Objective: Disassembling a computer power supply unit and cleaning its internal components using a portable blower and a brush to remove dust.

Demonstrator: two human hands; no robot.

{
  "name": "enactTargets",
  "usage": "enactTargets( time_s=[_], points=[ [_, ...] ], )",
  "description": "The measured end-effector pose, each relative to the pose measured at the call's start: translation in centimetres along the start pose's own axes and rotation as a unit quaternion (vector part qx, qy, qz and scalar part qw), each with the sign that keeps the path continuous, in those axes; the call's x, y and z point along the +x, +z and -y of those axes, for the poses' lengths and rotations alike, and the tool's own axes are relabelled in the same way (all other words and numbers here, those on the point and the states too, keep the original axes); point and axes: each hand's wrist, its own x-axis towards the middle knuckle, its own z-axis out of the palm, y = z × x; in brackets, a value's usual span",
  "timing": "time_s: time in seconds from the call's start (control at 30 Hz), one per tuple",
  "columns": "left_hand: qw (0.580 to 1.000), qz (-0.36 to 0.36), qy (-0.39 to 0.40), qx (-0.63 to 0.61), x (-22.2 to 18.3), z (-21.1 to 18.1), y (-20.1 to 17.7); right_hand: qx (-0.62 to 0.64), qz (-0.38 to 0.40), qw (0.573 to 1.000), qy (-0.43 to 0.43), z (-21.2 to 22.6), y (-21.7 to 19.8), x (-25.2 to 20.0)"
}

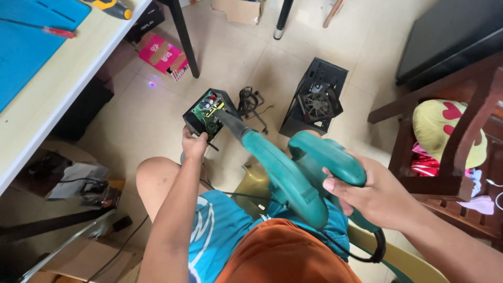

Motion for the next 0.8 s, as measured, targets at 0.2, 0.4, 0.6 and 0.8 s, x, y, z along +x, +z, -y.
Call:
enactTargets(
  time_s=[0.2, 0.4, 0.6, 0.8],
  points=[
    [0.977, -0.001, -0.139, -0.162, 0.8, -0.6, 0.1, -0.005, 0.035, 0.999, 0.023, 0.3, 0.6, 0.3],
    [0.942, -0.036, -0.152, -0.296, 1.9, -0.2, 0.1, -0.030, 0.047, 0.998, 0.029, -0.6, 0.7, 0.5],
    [0.901, -0.038, -0.156, -0.403, 3.2, 0.7, 0.1, -0.006, -0.002, 1.000, -0.028, -1.6, -0.8, 0.6],
    [0.863, -0.001, -0.231, -0.450, 3.7, -0.2, -0.2, 0.005, 0.008, 1.000, -0.025, -2.9, -1.2, 0.6]
  ],
)
